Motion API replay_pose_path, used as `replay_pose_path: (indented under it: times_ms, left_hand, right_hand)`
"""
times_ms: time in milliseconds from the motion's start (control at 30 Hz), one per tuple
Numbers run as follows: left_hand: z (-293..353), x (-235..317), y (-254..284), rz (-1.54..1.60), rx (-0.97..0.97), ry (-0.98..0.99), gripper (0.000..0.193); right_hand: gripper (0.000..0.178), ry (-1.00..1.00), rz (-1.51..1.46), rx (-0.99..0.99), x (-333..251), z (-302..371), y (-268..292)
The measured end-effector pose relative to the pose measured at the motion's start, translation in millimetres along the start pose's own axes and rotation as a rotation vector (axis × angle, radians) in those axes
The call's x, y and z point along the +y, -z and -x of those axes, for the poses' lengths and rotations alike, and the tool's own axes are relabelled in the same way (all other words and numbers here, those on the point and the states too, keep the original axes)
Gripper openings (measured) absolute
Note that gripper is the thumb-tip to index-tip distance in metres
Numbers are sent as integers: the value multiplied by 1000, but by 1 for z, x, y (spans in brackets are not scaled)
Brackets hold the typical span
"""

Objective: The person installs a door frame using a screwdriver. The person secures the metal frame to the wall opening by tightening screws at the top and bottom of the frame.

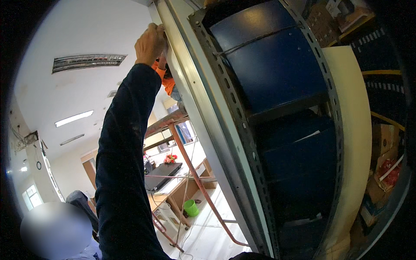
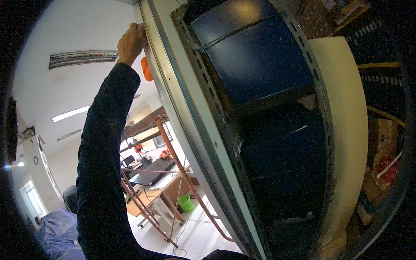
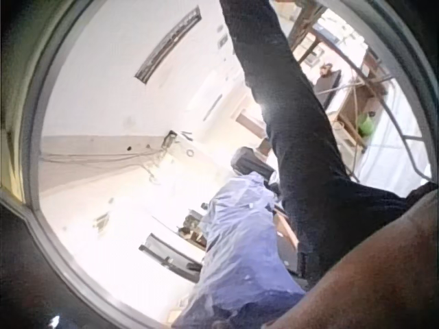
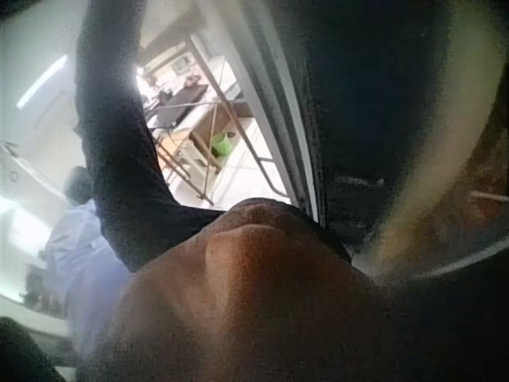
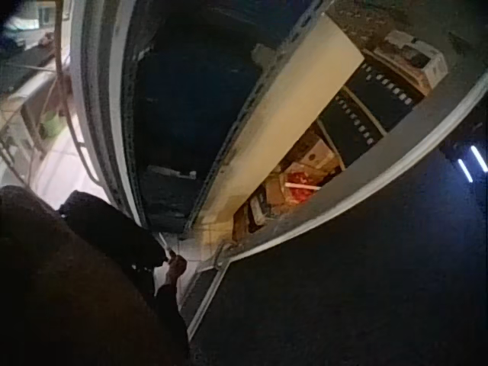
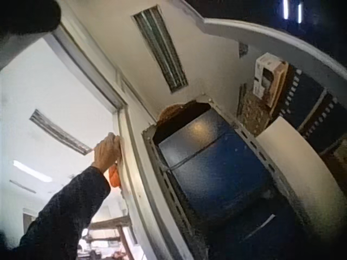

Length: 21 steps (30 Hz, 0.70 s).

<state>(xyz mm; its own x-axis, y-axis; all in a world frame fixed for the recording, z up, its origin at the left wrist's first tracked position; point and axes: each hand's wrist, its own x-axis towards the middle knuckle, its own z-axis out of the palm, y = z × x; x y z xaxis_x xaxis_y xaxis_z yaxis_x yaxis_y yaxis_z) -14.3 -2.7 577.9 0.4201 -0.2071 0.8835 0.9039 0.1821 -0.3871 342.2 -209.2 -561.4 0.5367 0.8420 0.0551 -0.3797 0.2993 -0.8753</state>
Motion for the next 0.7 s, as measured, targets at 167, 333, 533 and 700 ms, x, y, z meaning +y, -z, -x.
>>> replay_pose_path:
  times_ms: [167,333,533,700]
  left_hand:
    - [4,-3,13,57,34,-354,16]
    - [-5,-10,12,-47,-16,-269,32]
    - [-4,23,8,73,-61,242,50]
    - [2,19,10,109,52,63,41]
  right_hand:
    - [52,-113,462,57,6,-12,-8]
    - [47,-107,277,113,19,-12,-18]
    - [43,-222,298,121,17,-11,-23]
    - [41,-192,250,85,15,-11,-28]
